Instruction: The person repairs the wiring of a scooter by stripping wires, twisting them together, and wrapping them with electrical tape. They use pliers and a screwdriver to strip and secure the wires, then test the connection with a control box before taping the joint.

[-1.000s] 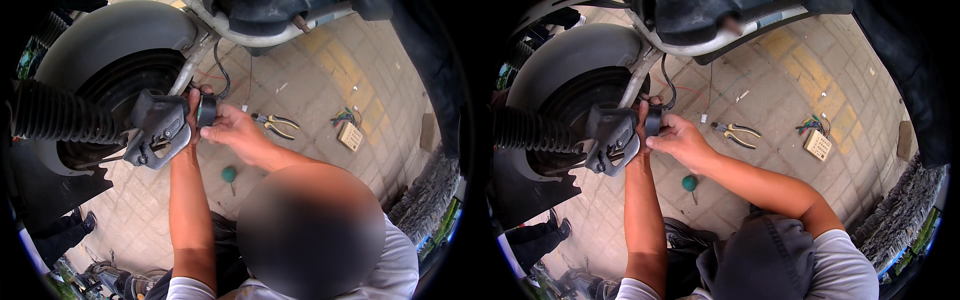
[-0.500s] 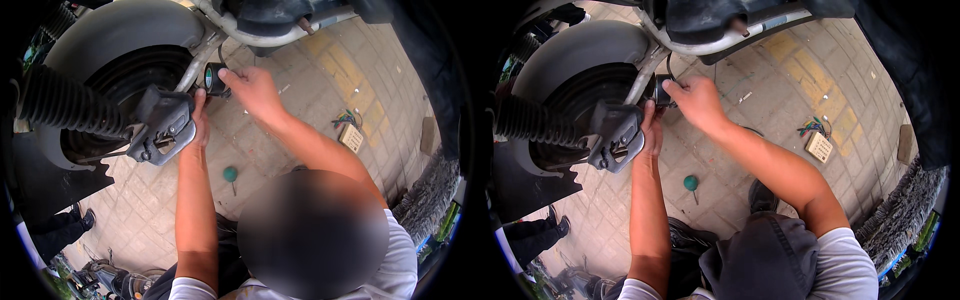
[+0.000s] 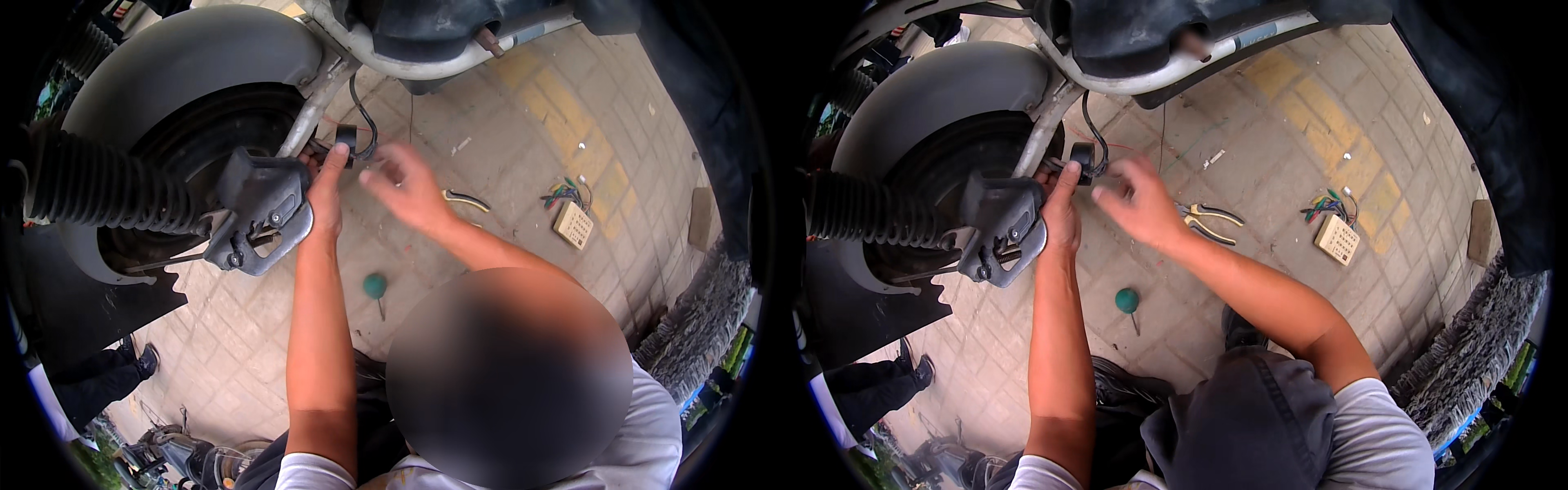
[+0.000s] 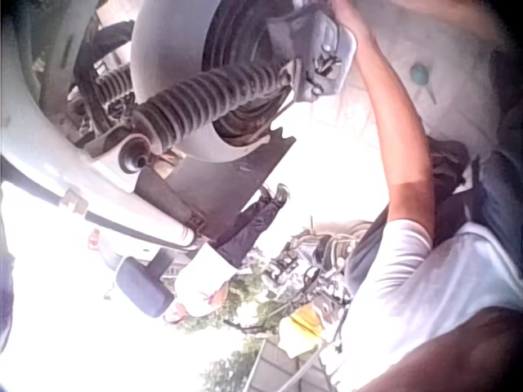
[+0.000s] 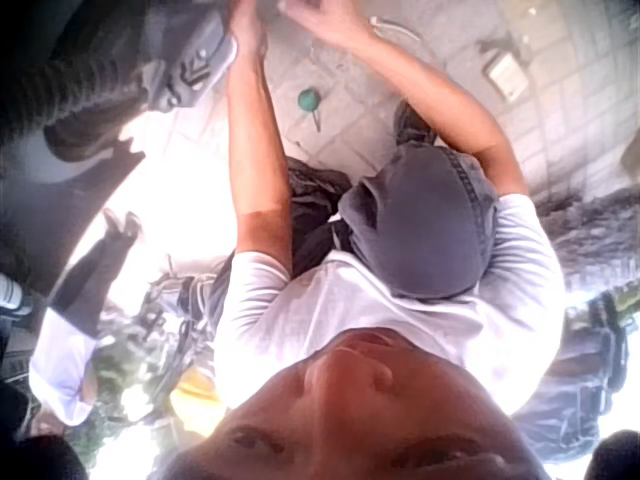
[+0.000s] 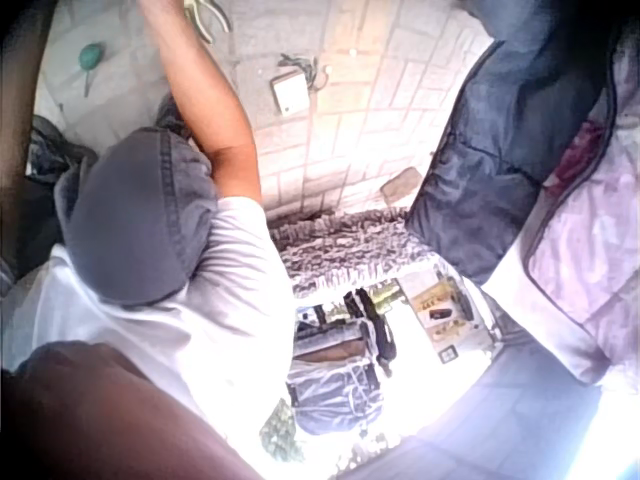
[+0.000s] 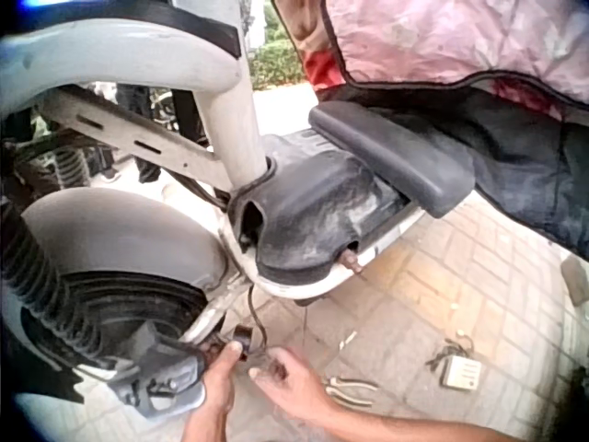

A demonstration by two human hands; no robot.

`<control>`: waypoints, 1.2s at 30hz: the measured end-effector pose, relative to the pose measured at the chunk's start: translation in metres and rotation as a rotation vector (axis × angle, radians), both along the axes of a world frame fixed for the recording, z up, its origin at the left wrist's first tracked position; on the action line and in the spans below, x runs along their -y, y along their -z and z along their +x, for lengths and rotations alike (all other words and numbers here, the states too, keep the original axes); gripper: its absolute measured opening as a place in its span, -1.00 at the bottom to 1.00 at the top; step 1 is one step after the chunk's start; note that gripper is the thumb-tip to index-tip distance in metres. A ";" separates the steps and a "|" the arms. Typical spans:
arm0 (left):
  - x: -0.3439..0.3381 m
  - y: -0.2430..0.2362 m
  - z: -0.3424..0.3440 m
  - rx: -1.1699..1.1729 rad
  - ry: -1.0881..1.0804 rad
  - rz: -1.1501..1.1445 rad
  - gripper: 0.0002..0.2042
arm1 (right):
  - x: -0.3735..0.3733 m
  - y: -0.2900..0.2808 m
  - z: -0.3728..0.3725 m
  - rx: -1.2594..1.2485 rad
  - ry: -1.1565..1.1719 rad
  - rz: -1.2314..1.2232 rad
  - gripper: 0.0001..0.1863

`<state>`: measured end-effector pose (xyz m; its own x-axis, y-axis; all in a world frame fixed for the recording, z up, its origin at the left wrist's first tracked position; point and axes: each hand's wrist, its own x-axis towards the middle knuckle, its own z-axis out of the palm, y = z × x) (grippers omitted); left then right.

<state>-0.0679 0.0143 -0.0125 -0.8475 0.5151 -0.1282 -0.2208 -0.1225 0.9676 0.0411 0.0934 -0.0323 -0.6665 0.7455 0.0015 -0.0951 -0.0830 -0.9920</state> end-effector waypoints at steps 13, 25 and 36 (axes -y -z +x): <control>0.023 0.028 -0.014 0.084 0.065 0.025 -0.84 | 0.023 -0.013 -0.002 0.069 -0.275 -0.191 -0.64; 0.012 0.026 0.000 0.373 0.136 0.264 -0.80 | -0.001 -0.081 0.007 0.029 -0.226 -0.426 -0.73; -0.008 -0.001 0.012 0.177 -0.016 0.157 -0.84 | -0.055 -0.064 -0.039 0.443 -0.113 0.337 -0.47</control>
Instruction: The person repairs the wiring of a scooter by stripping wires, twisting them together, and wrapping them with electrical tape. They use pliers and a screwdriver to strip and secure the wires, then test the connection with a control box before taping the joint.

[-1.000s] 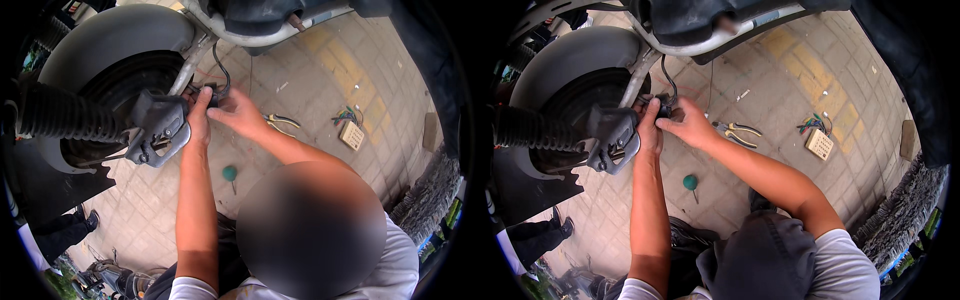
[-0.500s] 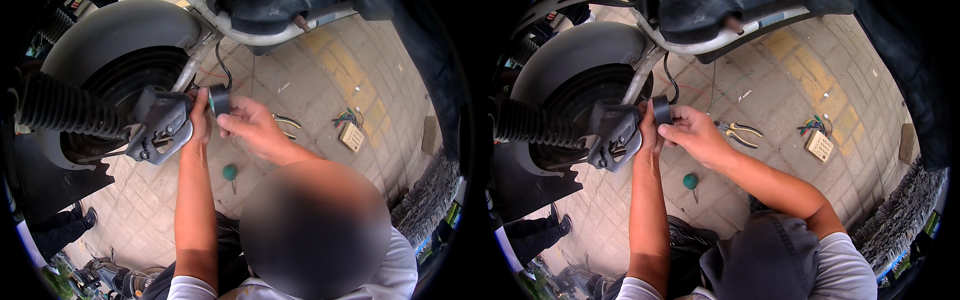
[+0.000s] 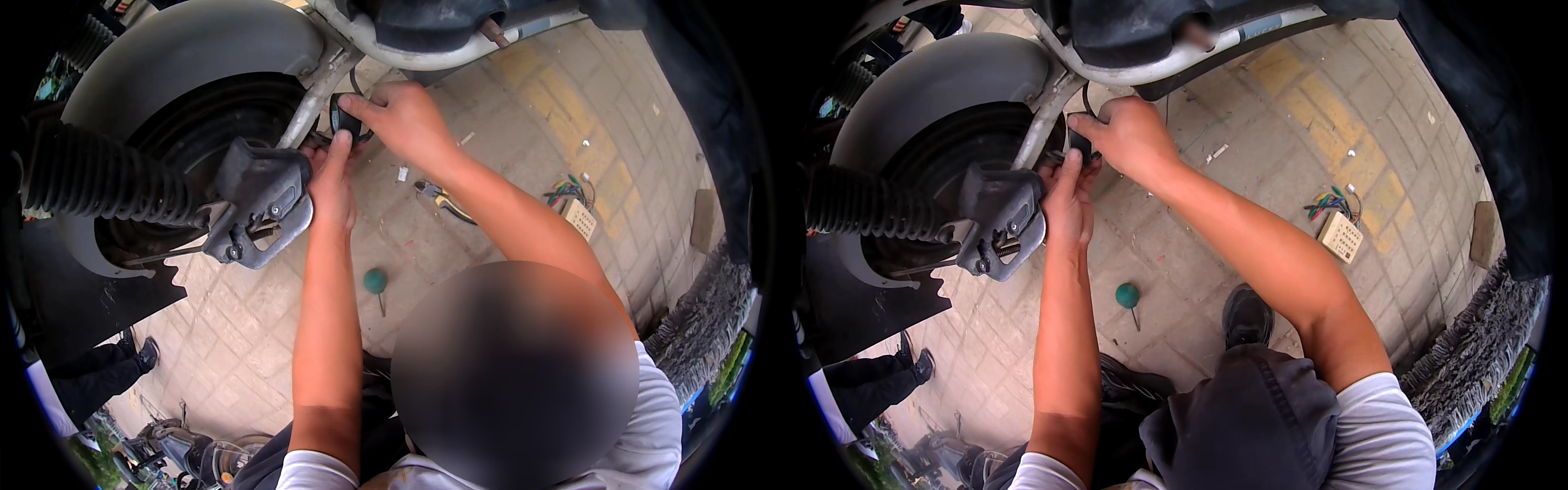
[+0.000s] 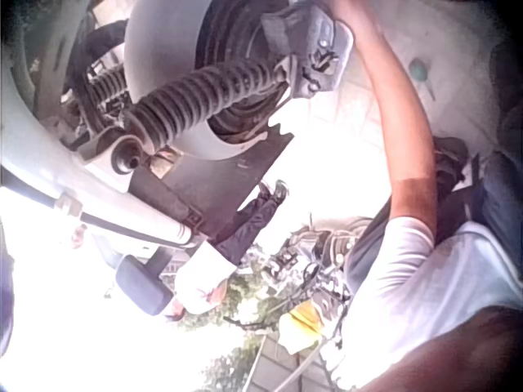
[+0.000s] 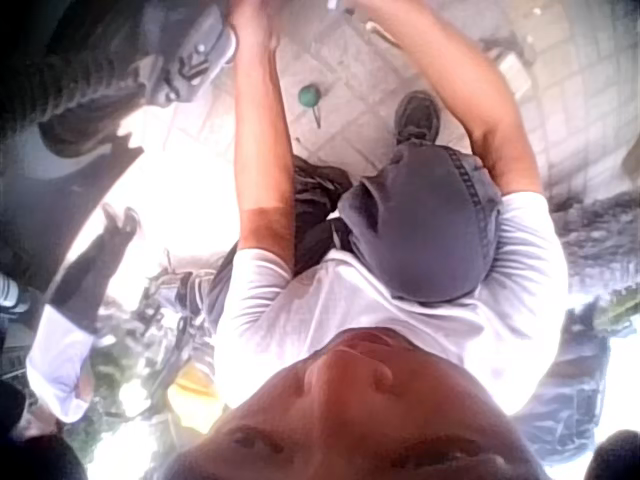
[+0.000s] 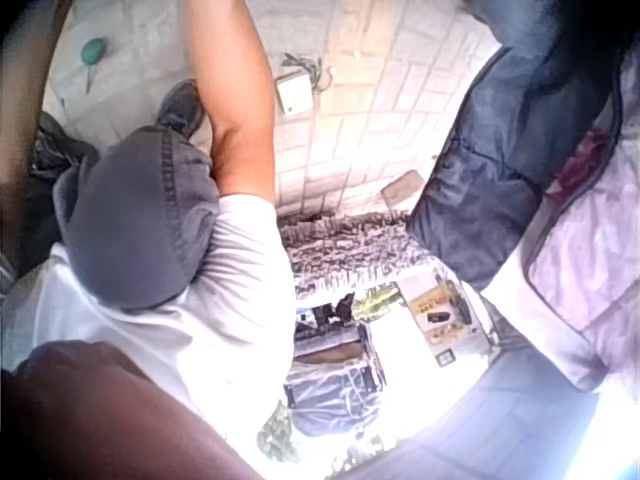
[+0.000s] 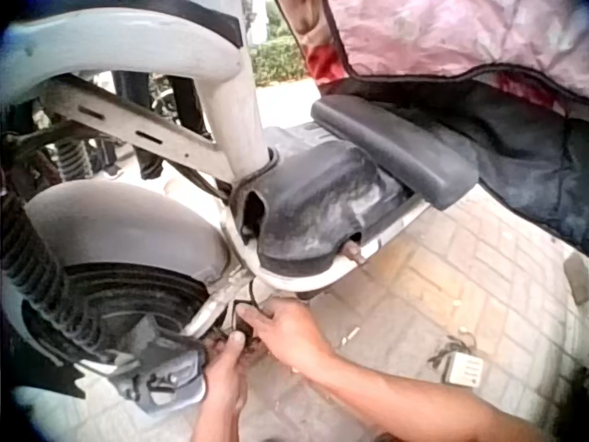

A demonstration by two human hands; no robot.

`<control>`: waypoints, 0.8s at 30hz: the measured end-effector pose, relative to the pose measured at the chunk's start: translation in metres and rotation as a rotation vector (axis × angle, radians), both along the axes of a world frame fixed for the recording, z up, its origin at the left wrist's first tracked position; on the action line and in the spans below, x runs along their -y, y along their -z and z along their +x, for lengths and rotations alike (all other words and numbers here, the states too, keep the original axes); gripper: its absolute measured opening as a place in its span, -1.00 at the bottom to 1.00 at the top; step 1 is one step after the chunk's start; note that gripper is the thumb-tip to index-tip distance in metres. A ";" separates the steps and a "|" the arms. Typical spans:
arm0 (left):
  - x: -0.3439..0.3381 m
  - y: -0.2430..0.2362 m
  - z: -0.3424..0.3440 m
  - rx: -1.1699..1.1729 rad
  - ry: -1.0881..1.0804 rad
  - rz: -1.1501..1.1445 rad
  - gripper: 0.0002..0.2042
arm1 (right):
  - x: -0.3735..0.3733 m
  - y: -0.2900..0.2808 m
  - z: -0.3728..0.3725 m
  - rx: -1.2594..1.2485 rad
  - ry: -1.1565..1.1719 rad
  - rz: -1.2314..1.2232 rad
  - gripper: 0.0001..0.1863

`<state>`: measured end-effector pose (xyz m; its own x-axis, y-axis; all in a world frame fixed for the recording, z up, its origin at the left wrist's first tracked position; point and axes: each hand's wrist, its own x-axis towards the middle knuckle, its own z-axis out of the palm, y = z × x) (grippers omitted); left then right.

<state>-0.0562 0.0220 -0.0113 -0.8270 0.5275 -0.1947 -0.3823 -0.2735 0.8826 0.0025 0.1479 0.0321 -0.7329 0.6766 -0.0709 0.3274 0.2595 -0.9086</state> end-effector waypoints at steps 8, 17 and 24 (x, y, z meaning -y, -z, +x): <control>-0.007 0.000 -0.005 0.052 -0.102 -0.155 -0.78 | 0.032 0.054 0.040 -0.398 0.003 -0.548 -0.65; -0.002 -0.001 -0.001 0.075 -0.065 -0.056 -0.84 | 0.025 0.037 0.029 -0.405 -0.091 -0.824 -0.80; 0.011 0.013 -0.008 -0.082 0.058 -0.028 -0.83 | 0.023 0.042 0.034 -0.328 -0.157 -0.574 -0.70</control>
<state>-0.0638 0.0113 -0.0244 -0.8090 0.5700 -0.1433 -0.3233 -0.2280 0.9184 0.0362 0.1249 -0.0098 -0.8640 0.4824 -0.1441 0.0089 -0.2716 -0.9624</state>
